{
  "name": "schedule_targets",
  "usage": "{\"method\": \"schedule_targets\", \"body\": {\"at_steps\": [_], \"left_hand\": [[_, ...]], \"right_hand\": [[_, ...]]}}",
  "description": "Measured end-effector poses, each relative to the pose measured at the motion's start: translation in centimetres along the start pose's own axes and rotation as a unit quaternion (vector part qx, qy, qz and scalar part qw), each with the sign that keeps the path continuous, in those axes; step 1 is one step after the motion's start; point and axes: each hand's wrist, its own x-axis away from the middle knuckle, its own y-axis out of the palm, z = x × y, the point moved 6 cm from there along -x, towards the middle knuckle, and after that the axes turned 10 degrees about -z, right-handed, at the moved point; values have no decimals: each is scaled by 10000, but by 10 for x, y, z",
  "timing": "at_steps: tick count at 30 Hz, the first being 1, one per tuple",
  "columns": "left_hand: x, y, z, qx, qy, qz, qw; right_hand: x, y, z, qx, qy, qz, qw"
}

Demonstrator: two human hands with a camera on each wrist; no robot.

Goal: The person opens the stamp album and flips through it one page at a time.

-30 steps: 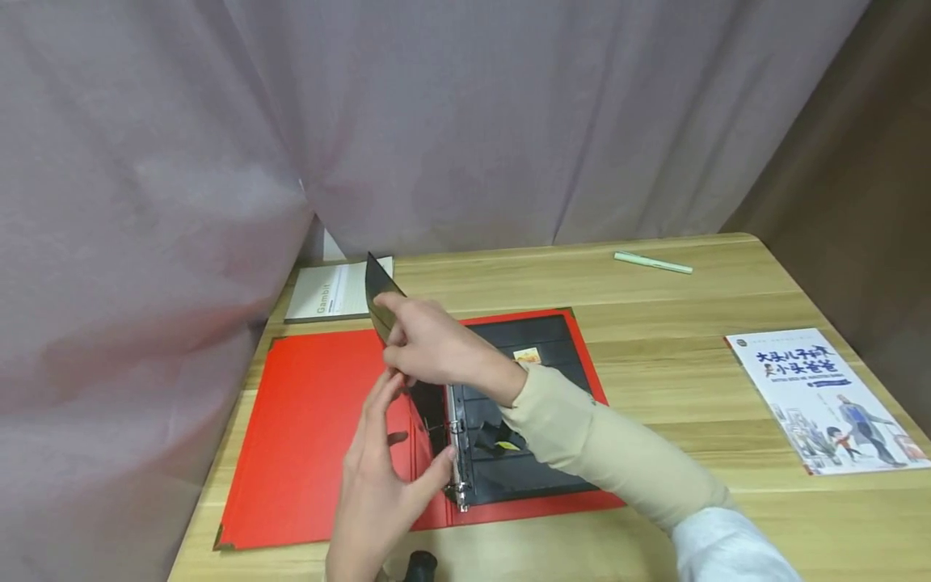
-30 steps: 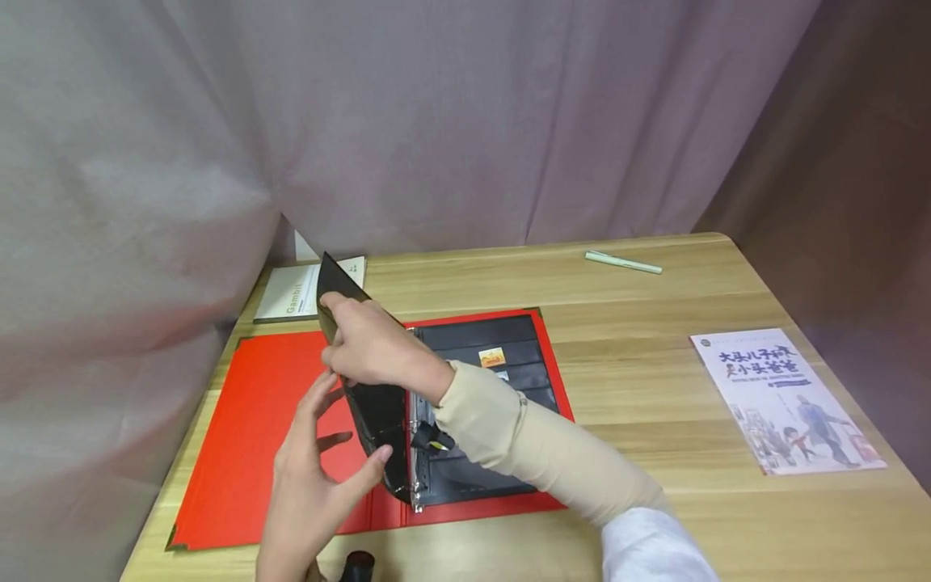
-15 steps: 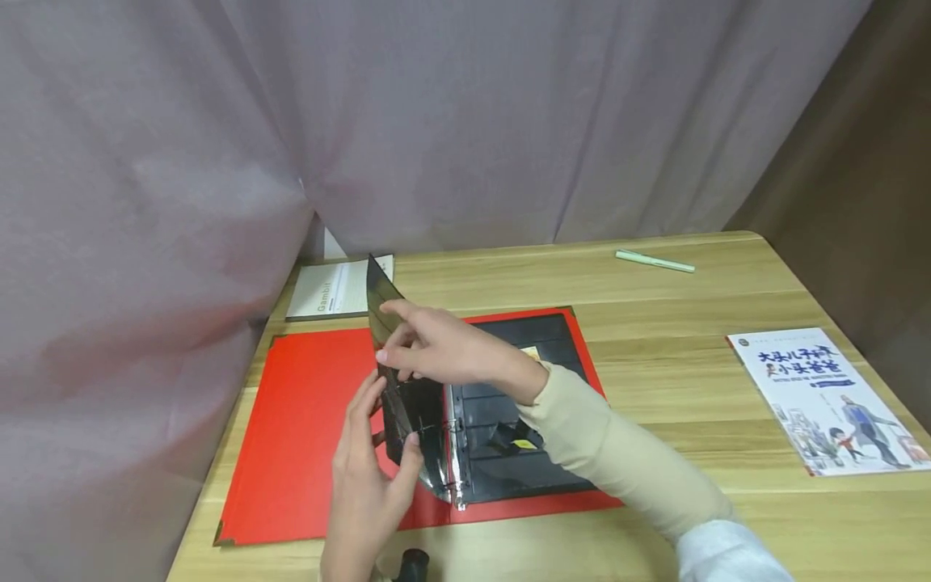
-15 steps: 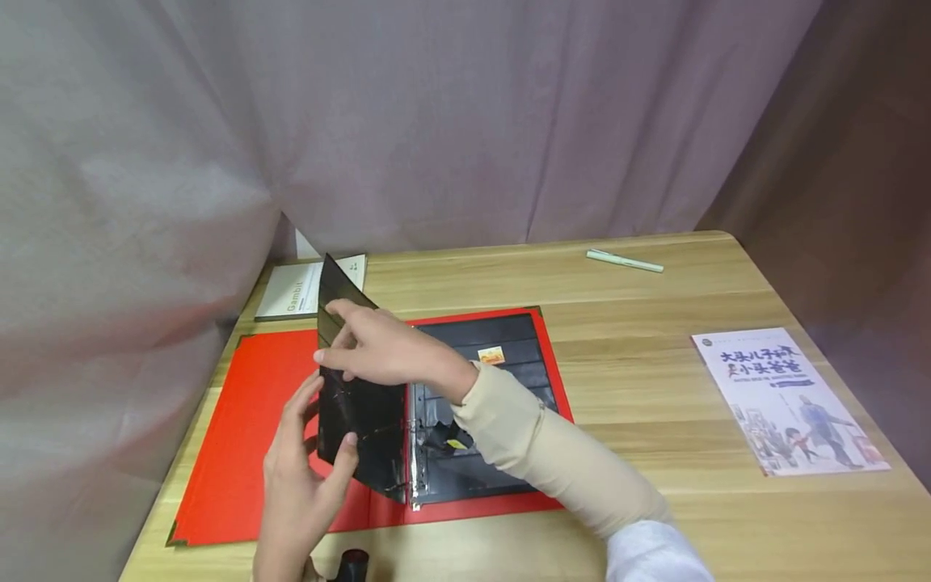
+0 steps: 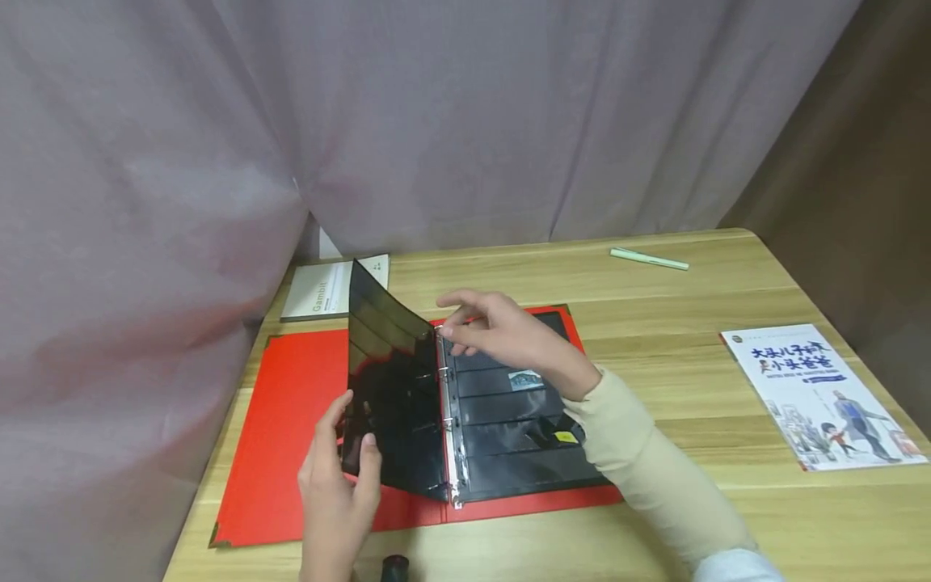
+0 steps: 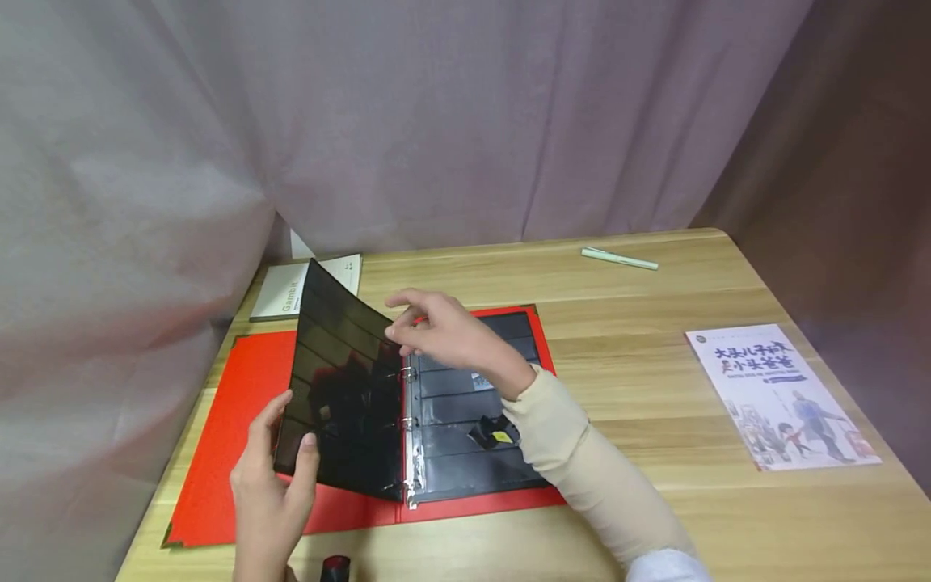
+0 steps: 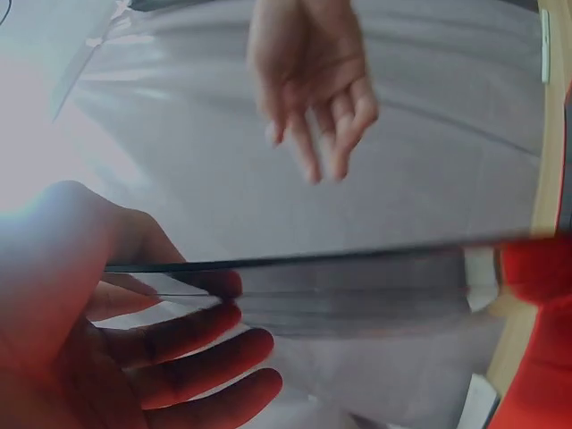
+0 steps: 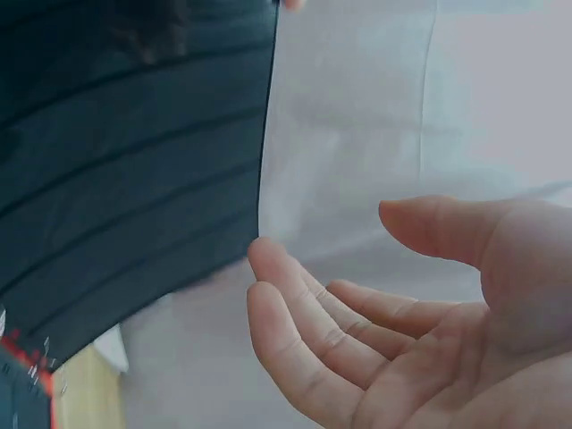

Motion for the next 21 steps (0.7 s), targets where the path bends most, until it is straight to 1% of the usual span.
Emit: {"method": "schedule_targets", "body": {"at_steps": [3, 6, 12, 16, 21], "left_hand": [[2, -6, -7, -124, -74, 209, 9997], [4, -10, -15, -159, -197, 302, 9992], [11, -16, -29, -224, -602, 429, 9970], [15, -17, -39, -239, -904, 478, 9945], [18, -16, -49, -291, -1239, 431, 9909]], "right_hand": [[6, -10, 16, -11, 90, 200, 9998], [12, -19, 34, 56, 202, 364, 9991], [21, -35, 70, 241, 328, 500, 9979], [24, -46, 93, 317, 442, 608, 9967], [24, -57, 117, 612, 522, 664, 9946]]}}
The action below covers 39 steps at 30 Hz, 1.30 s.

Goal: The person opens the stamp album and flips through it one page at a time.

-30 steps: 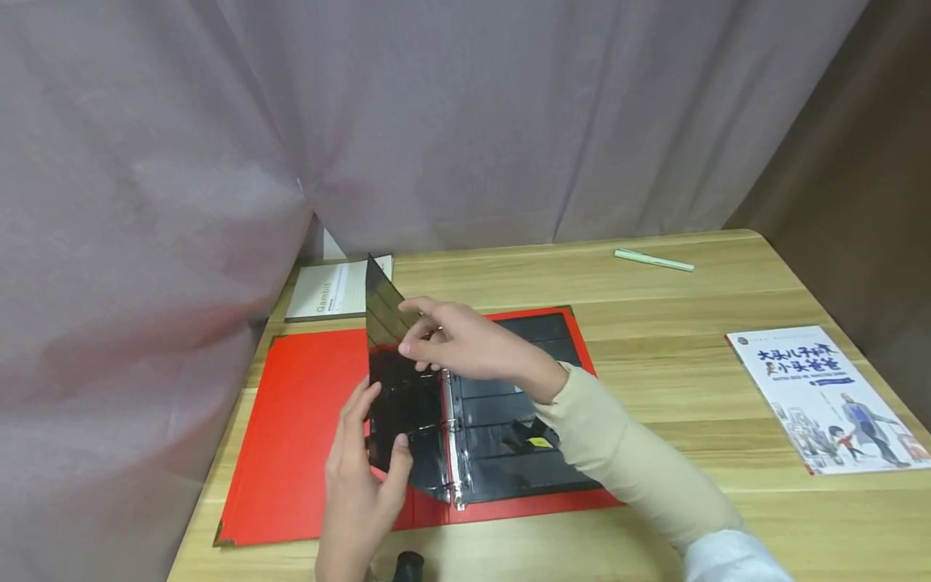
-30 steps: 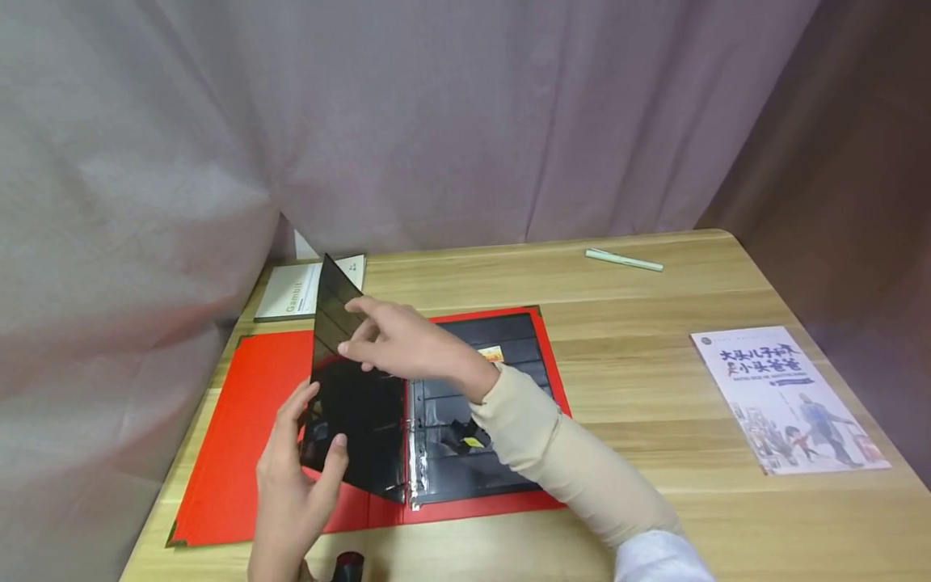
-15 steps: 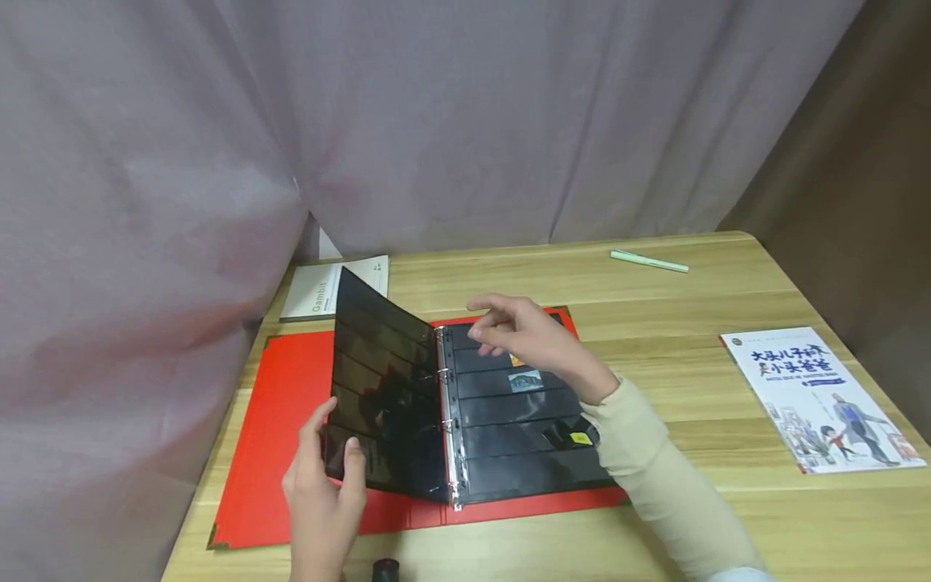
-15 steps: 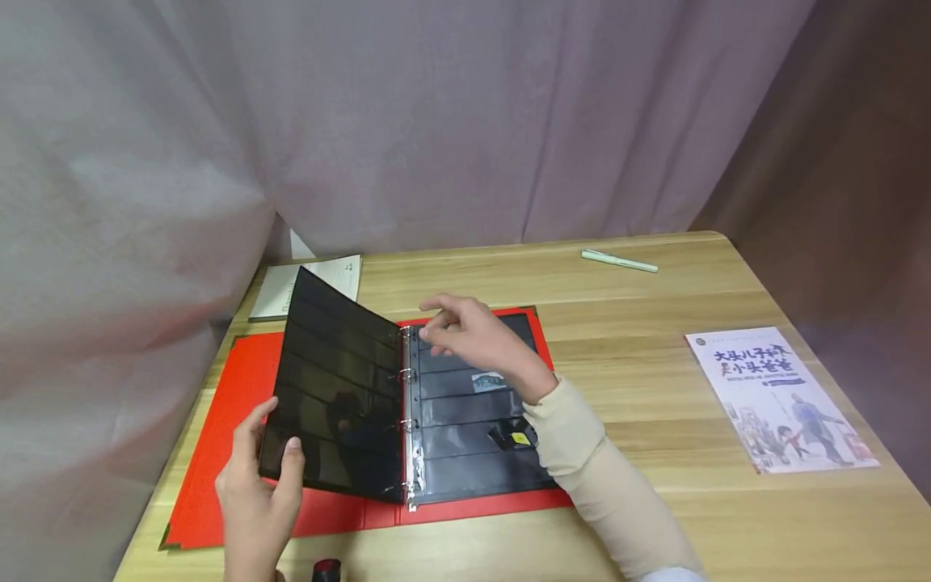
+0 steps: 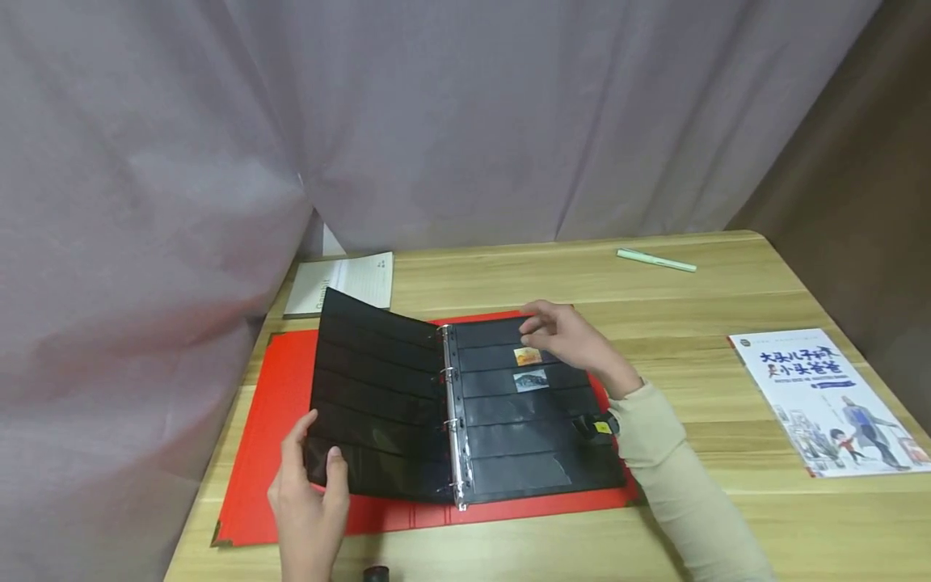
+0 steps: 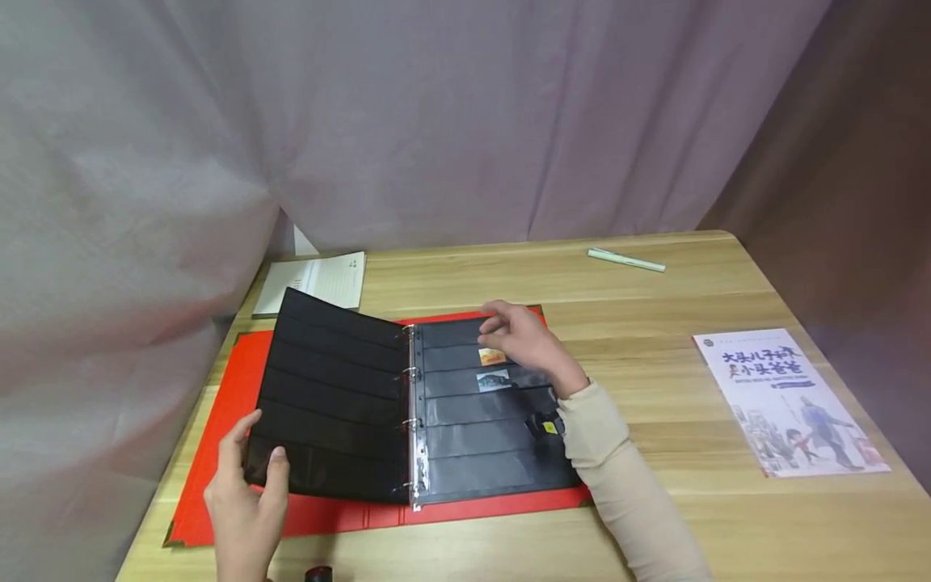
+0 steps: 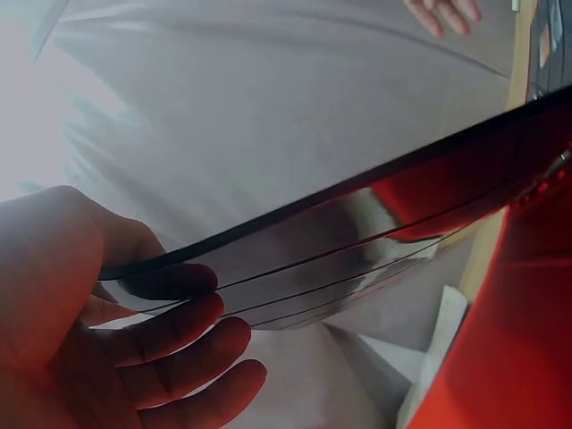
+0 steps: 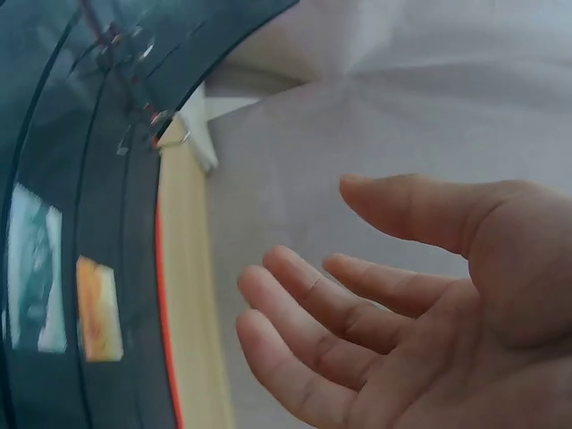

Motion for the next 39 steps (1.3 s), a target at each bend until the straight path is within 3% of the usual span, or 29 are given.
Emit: {"method": "schedule_targets", "body": {"at_steps": [5, 13, 18, 24, 30, 35, 39], "left_hand": [[1, 0, -12, 2, -195, 6, 9998], [7, 0, -34, -127, -339, 167, 9992], [11, 1, -47, -103, -510, 238, 9984], [13, 5, -59, 5, -649, 173, 9977], [17, 9, -73, 194, -1081, 47, 9939], [20, 13, -85, 377, -1607, -215, 9860], [21, 14, -94, 242, -1954, -391, 9796]], "right_hand": [[-5, -7, 21, 575, 300, -36, 9979], [-9, -14, 43, 1465, 959, -175, 9844], [-10, -12, 58, 1486, 1089, -310, 9824], [-13, -7, 69, 1974, 1056, -512, 9733], [-16, -3, 72, 2373, 1149, -596, 9628], [-18, -2, 75, 2472, 1415, -628, 9565], [-18, -5, 78, 2447, 1516, -619, 9557]]}}
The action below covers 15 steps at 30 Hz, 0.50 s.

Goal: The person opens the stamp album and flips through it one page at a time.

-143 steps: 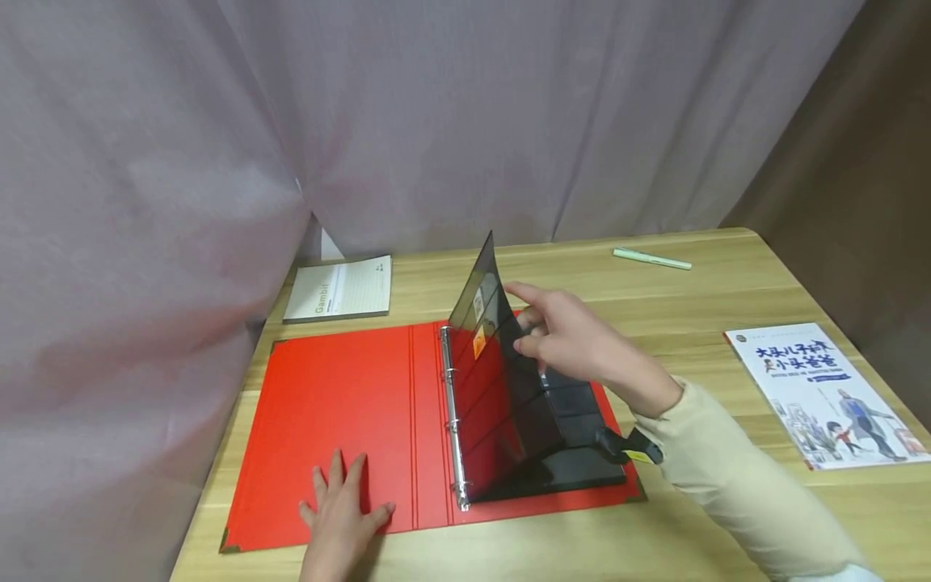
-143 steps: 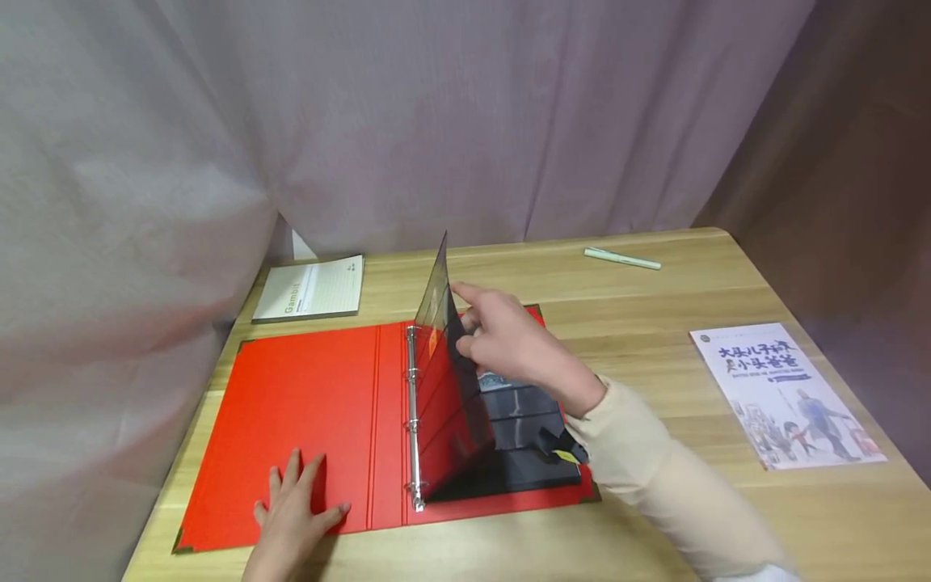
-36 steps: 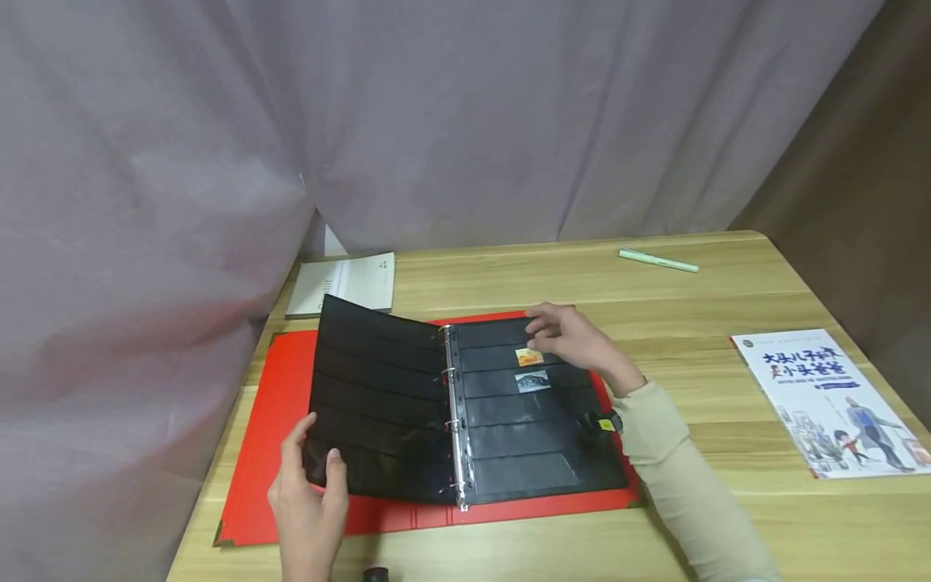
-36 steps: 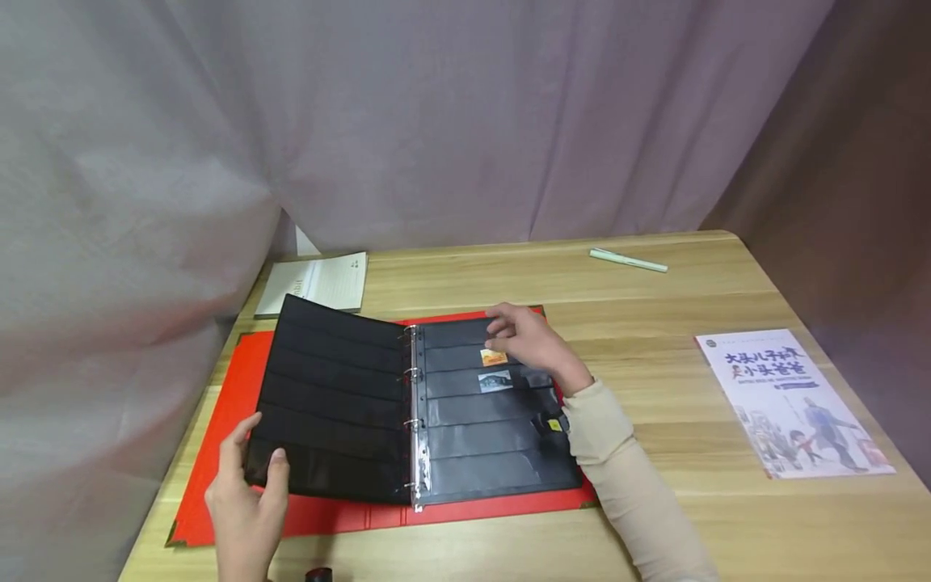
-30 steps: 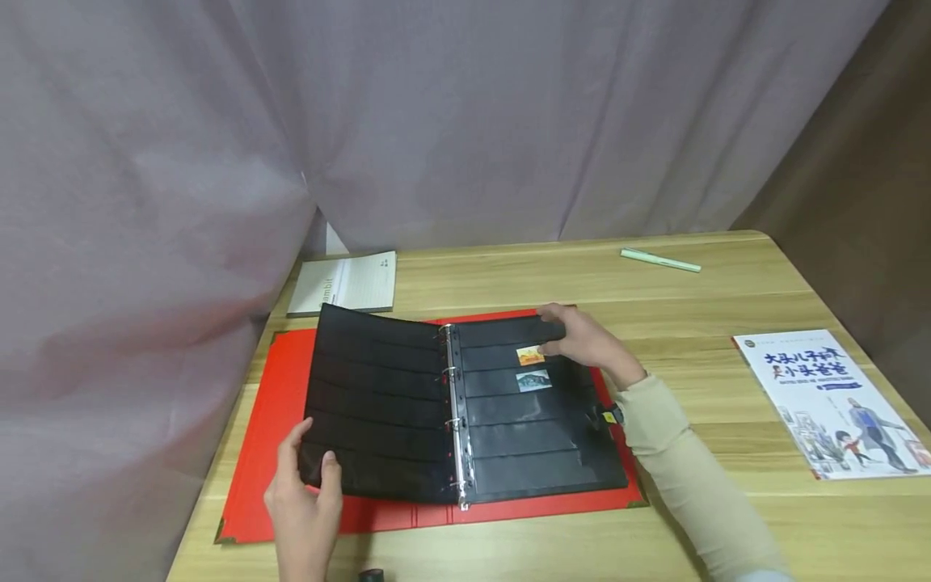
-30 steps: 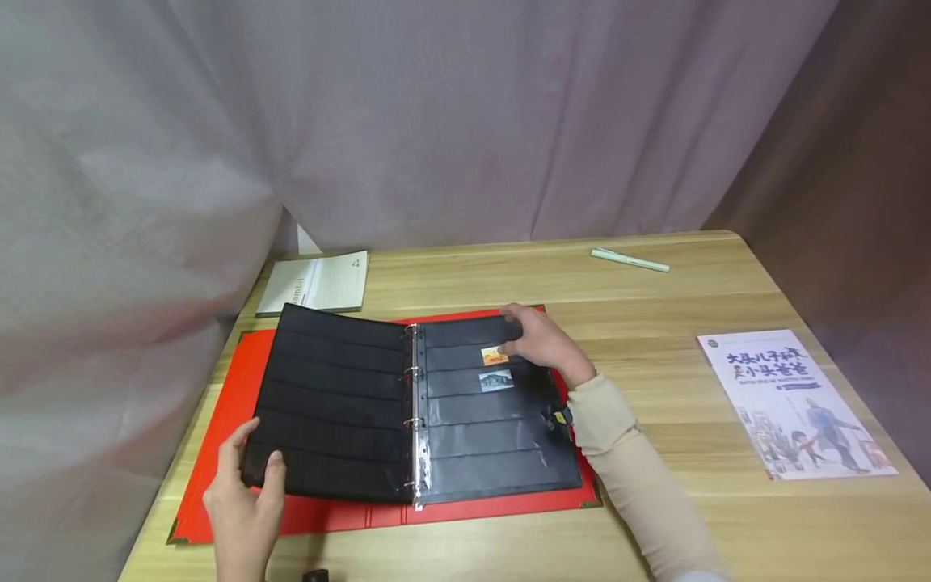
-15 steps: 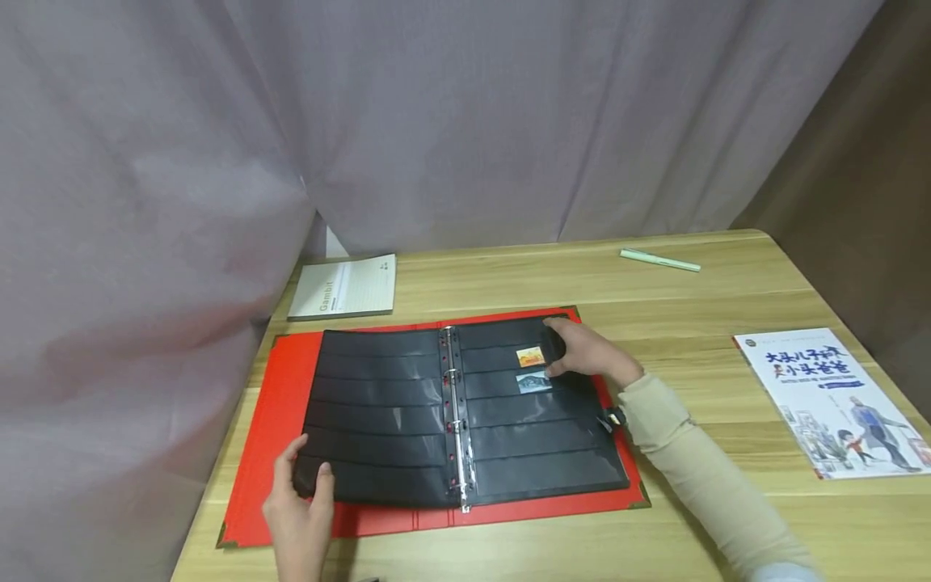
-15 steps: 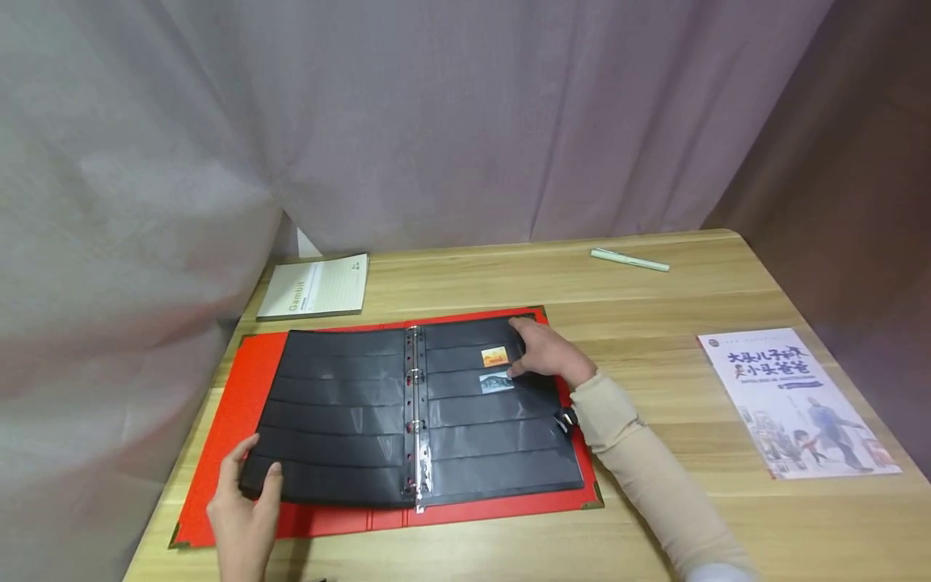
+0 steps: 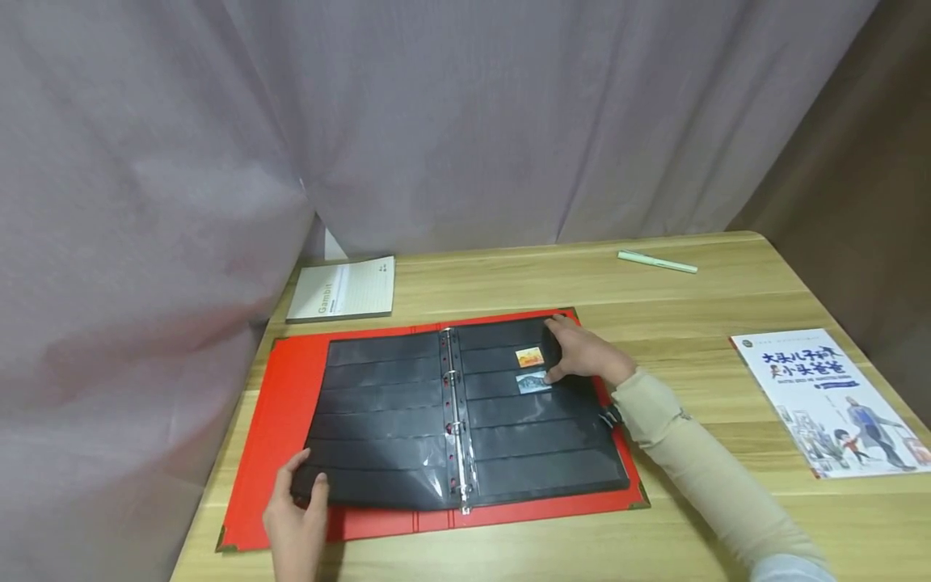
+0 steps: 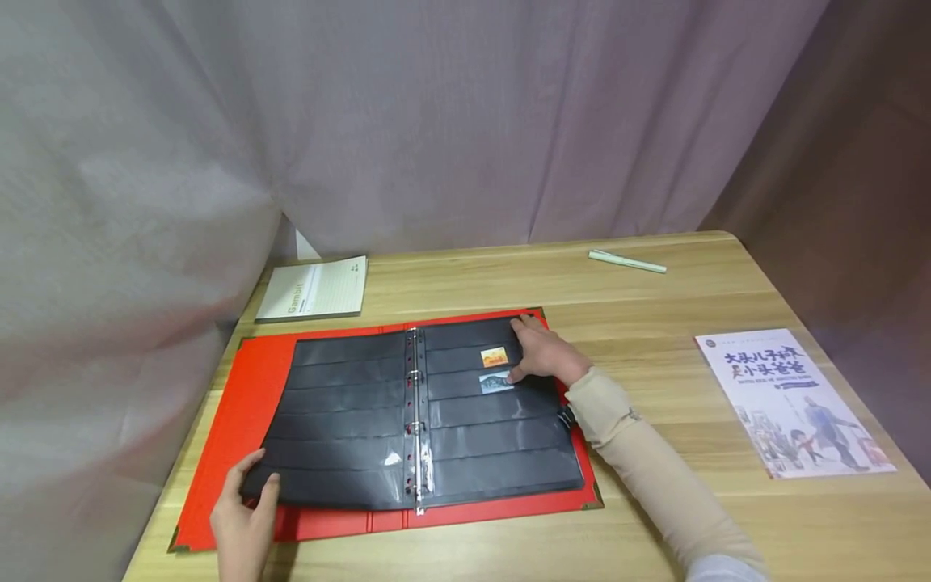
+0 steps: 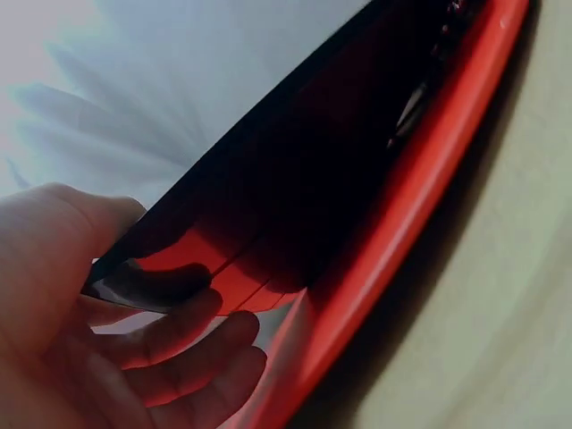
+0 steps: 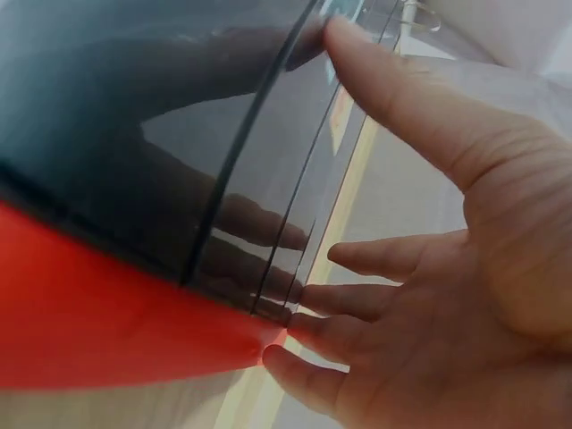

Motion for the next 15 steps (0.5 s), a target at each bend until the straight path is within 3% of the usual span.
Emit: {"method": "schedule_targets", "body": {"at_steps": [4, 9, 15], "left_hand": [[0, 0, -6, -156, -154, 9, 9998], [0, 1, -6, -250, -75, -38, 9997], [0, 4, -3, -782, -101, -724, 9942]], "right_hand": [[1, 0, 4, 5, -41, 40, 10000], [2, -1, 10, -14, -67, 238, 9997], [1, -4, 12, 100, -167, 521, 9985]]}}
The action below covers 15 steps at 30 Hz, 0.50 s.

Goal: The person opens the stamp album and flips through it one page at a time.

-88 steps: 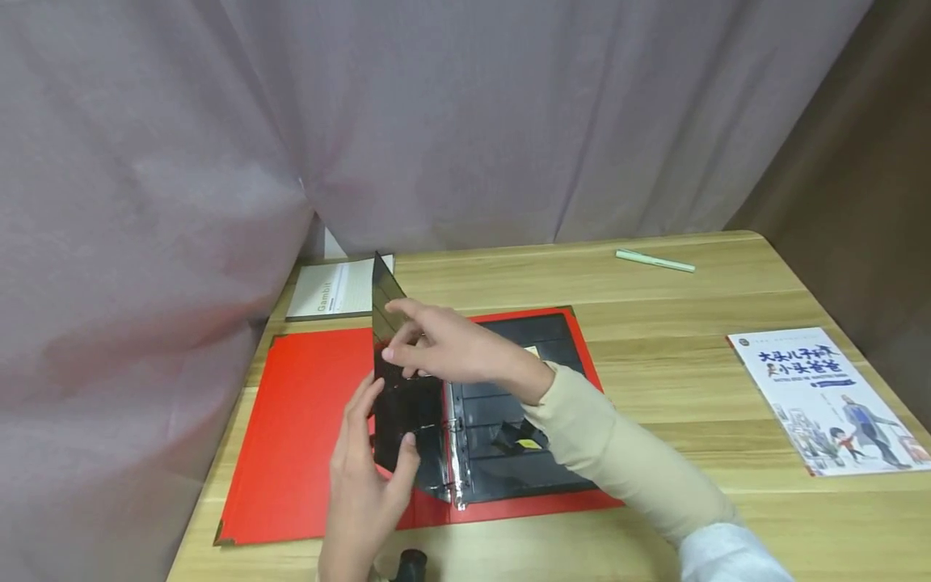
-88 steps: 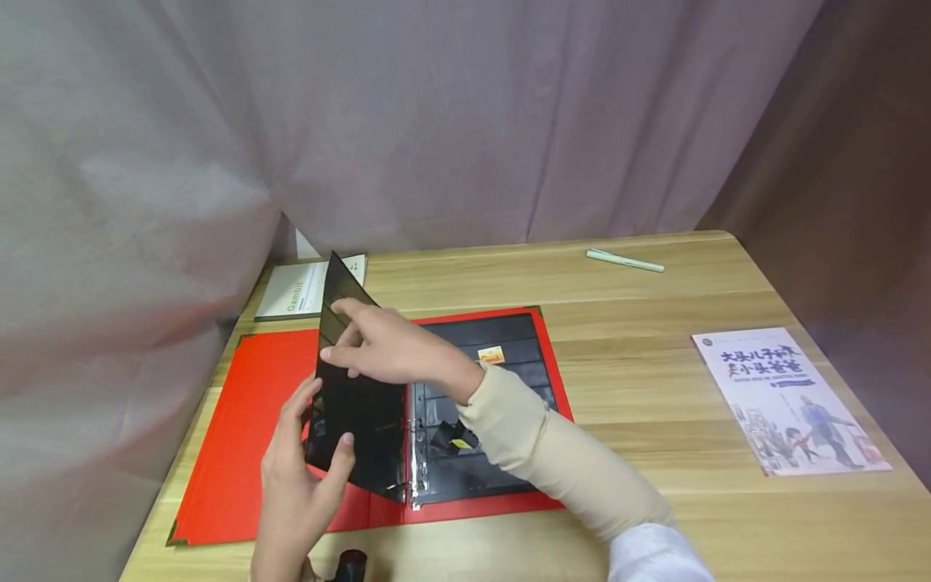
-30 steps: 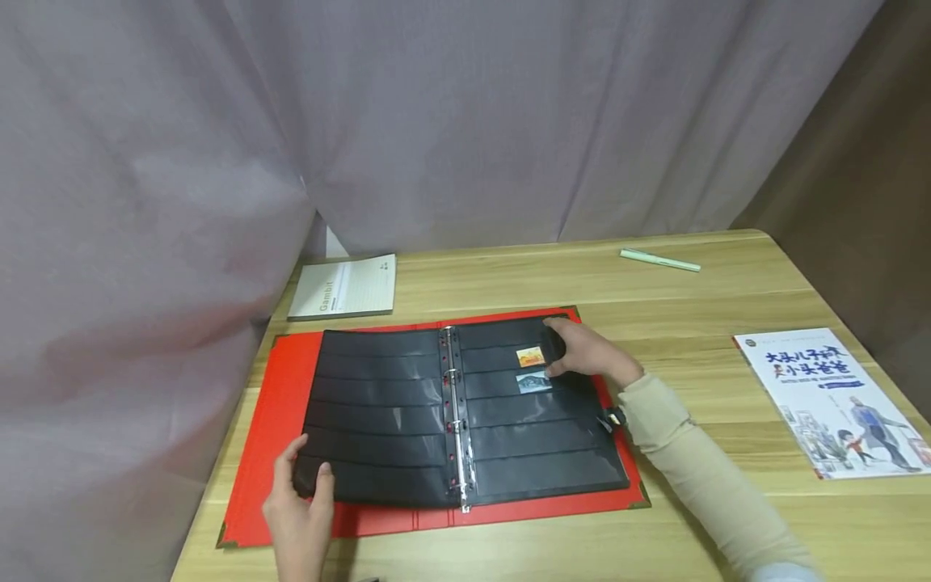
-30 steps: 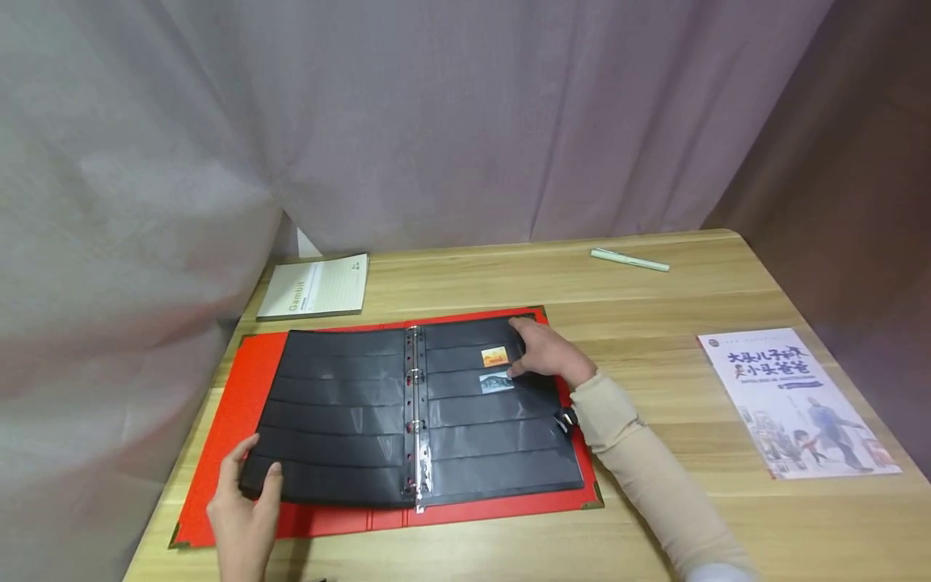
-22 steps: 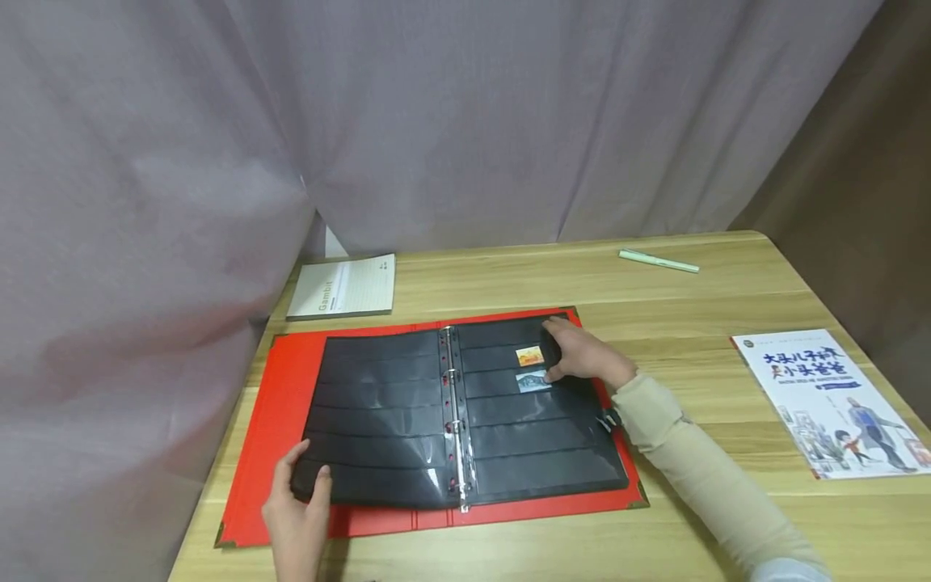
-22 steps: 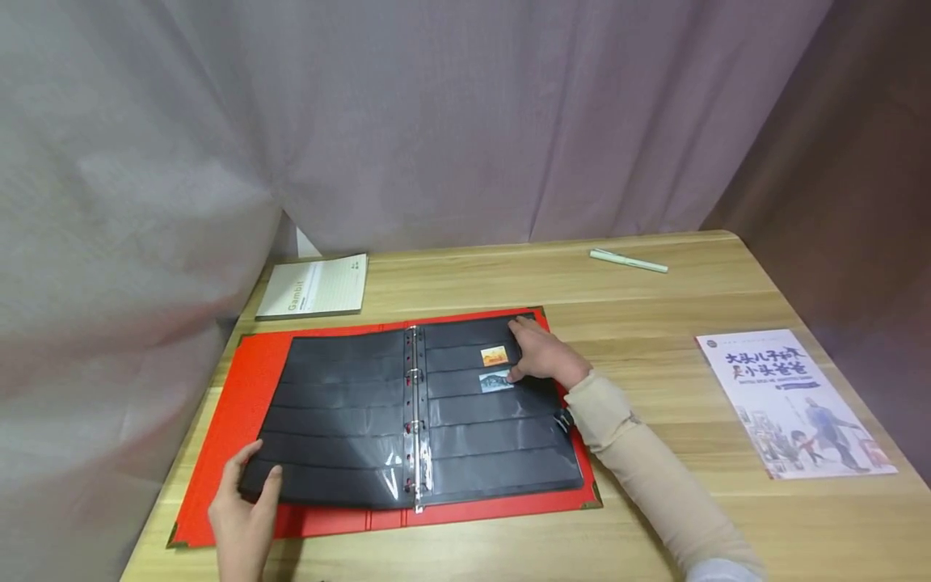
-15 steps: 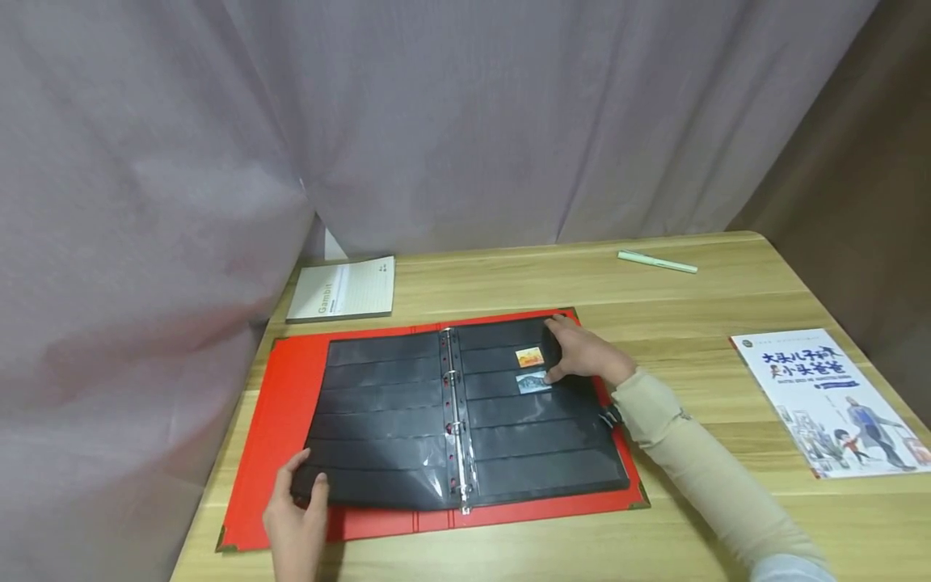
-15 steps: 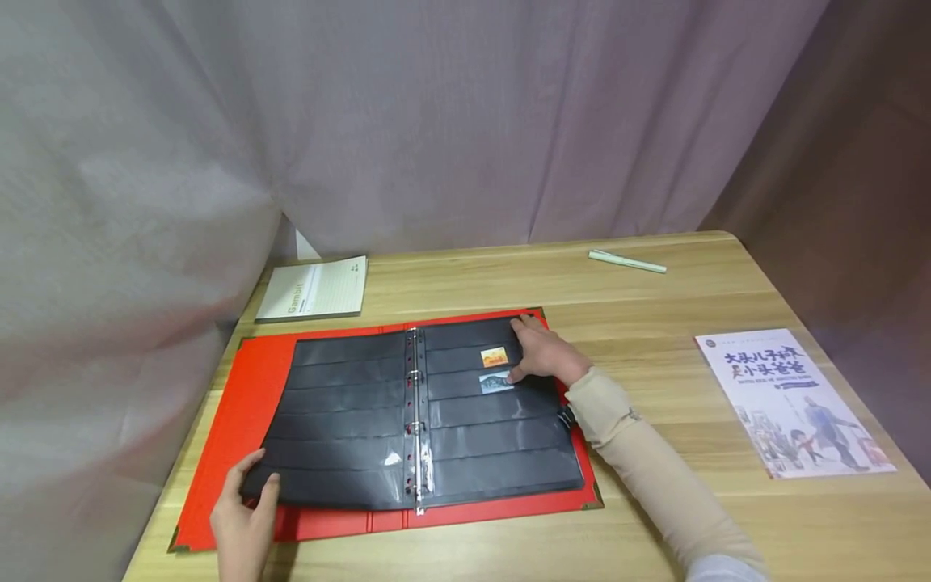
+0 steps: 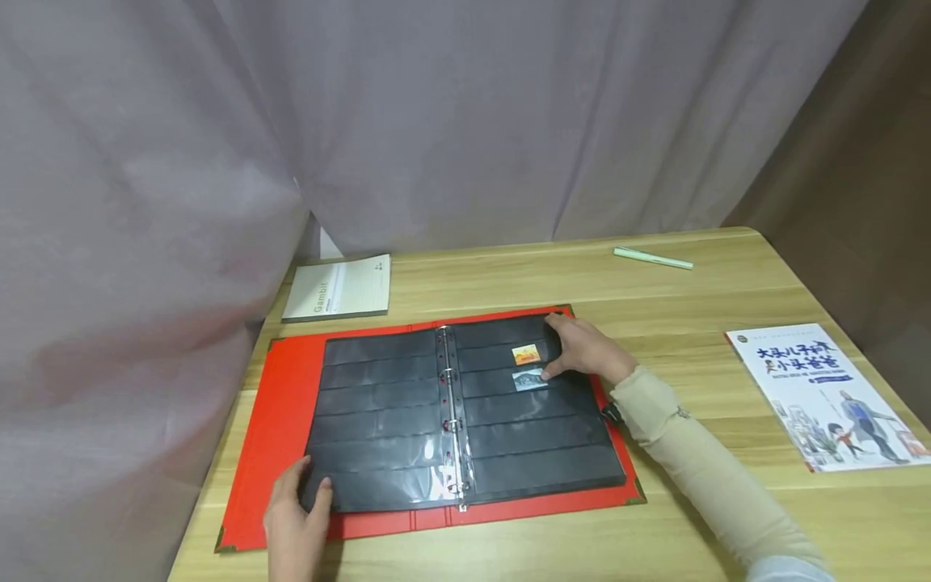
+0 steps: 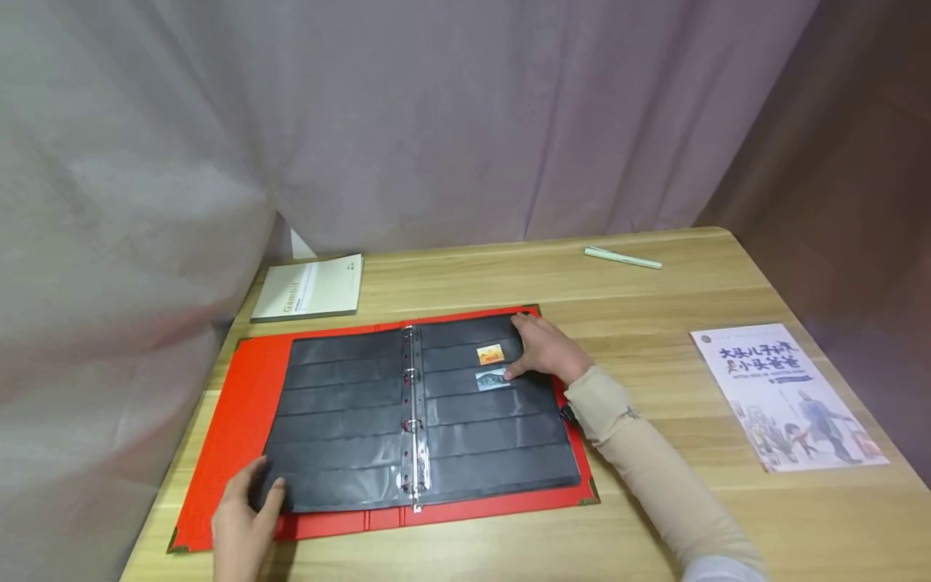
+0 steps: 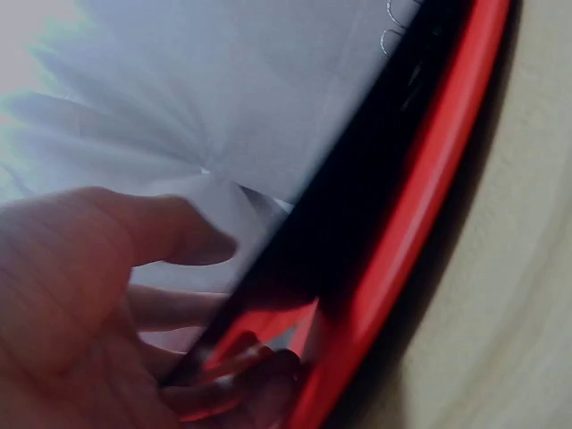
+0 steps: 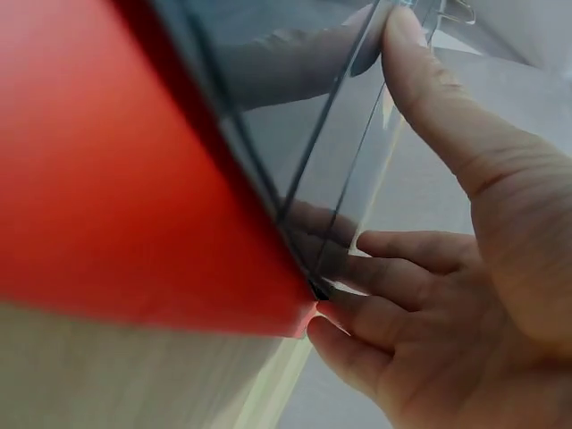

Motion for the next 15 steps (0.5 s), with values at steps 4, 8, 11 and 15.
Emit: {"method": "schedule_targets", "body": {"at_steps": [4, 8, 11, 15], "left_hand": [[0, 6, 2, -298, 134, -551, 9979], [0, 12, 4, -671, 121, -1025, 9924], [-1, 16, 5, -981, -6, -1372, 9857], [-1, 22, 4, -1377, -271, -1736, 9748]], "right_hand": [[2, -2, -2, 142, -31, 88, 9999], [4, -4, -8, 256, -52, 158, 9995], [7, -4, -11, 215, 4, 248, 9995], [10, -1, -16, 88, 101, 385, 9992]]}}
